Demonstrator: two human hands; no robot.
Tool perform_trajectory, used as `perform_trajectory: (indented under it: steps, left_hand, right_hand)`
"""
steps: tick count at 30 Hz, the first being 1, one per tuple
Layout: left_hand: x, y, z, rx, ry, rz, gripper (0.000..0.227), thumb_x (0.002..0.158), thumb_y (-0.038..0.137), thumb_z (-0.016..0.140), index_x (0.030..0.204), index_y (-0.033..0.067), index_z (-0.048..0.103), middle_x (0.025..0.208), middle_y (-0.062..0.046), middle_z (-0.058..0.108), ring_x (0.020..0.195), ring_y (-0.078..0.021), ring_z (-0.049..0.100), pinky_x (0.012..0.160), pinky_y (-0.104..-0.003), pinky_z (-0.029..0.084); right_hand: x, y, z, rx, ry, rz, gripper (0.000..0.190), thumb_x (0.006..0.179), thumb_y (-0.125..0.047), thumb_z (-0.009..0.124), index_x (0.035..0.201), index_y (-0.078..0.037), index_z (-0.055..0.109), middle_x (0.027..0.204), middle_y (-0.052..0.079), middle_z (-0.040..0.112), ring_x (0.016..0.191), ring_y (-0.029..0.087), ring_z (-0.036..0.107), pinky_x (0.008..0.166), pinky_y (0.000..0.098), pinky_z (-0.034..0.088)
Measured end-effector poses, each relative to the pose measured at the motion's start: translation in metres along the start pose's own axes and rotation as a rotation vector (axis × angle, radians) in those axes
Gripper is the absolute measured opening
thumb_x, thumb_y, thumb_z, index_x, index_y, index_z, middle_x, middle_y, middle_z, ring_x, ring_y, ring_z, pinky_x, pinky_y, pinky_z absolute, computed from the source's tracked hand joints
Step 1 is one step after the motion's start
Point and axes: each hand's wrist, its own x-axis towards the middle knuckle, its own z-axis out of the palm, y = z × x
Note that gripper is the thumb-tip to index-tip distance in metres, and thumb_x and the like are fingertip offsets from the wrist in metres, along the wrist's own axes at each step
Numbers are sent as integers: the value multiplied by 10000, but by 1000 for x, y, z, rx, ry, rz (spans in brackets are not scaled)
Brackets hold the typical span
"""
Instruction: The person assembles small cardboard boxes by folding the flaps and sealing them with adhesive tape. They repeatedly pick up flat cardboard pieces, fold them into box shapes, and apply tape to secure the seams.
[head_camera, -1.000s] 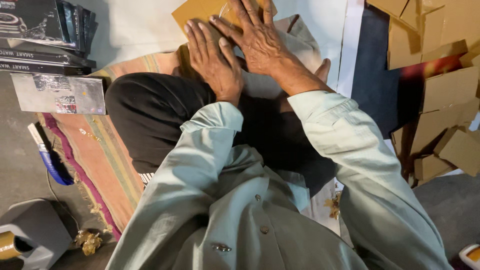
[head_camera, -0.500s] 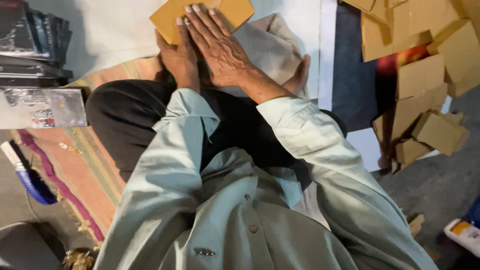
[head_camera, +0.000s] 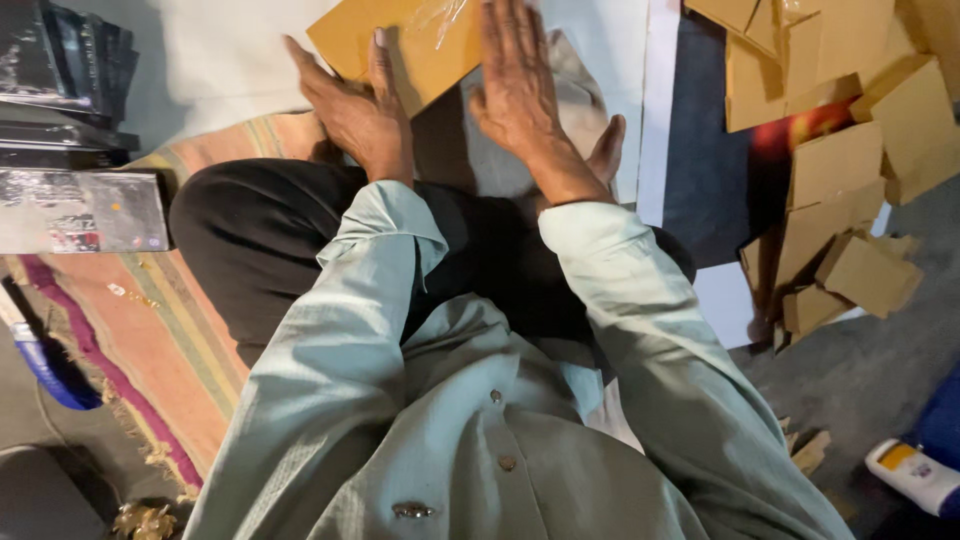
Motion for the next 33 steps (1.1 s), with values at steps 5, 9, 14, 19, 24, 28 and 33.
perform_trajectory:
  steps: [5, 9, 14, 19, 24, 28, 33]
  left_hand:
    - [-5, 9, -8, 26, -34, 158, 1070, 997, 502, 888, 1643, 246, 75, 1622, -223, 268, 1567, -459, 358, 1292, -503, 404]
    - [1, 11, -10, 19, -58, 93, 1182, 874, 470, 958, 1649, 251, 93, 1580, -221, 350, 1468, -443, 437, 1215, -495, 445]
    - [3, 9, -7, 28, -92, 71, 1165, 891, 445, 946, 1655, 226, 94, 1529, -201, 402, 1432, -424, 487, 1205, -484, 463]
    - [2, 4, -5, 31, -72, 87, 1145, 901, 423, 941, 1658, 217, 107, 1517, -201, 428, 1432, -431, 487, 1202, -488, 459]
    - [0, 3, -7, -7, -79, 97, 1157, 905, 430, 957, 1662, 214, 109, 1520, -207, 427, 1440, -439, 481, 1215, -491, 451]
    - [4, 6, -7, 14, -75, 106, 1217, 858, 463, 996, 1653, 202, 112, 1508, -213, 423, 1420, -438, 484, 1195, -487, 453]
    - [0, 6, -5, 61, -101, 48, 1210, 824, 453, 986, 1637, 187, 131, 1476, -208, 449, 1378, -431, 519, 1151, -480, 479]
  right_hand:
    - [-17, 13, 6, -3, 143, 141, 812, 985, -100, 753, 1601, -36, 228, 1713, 205, 226, 1624, 405, 183, 1374, 549, 147]
    - [-5, -11, 11, -72, 135, 4, 879, 911, -25, 697, 1676, -144, 282, 1663, 287, 164, 1551, 485, 108, 1300, 615, 123]
    - [2, -21, 6, -201, 103, 41, 891, 914, 32, 669, 1695, -114, 265, 1713, 182, 196, 1602, 419, 122, 1308, 658, 89]
    - [-2, -6, 3, 0, 214, 83, 811, 904, 35, 691, 1625, -66, 334, 1621, 220, 285, 1517, 459, 251, 1297, 604, 206]
    - [3, -9, 6, 269, 240, 143, 716, 902, 135, 630, 1543, -161, 511, 1528, 149, 442, 1444, 395, 441, 1227, 492, 436]
    - [8, -20, 3, 152, 261, 73, 723, 894, 135, 637, 1540, -162, 509, 1544, 177, 402, 1461, 406, 413, 1230, 499, 450]
    - [6, -27, -1, -276, 208, 25, 720, 827, 20, 715, 1517, -66, 527, 1500, 220, 386, 1418, 457, 368, 1108, 652, 402]
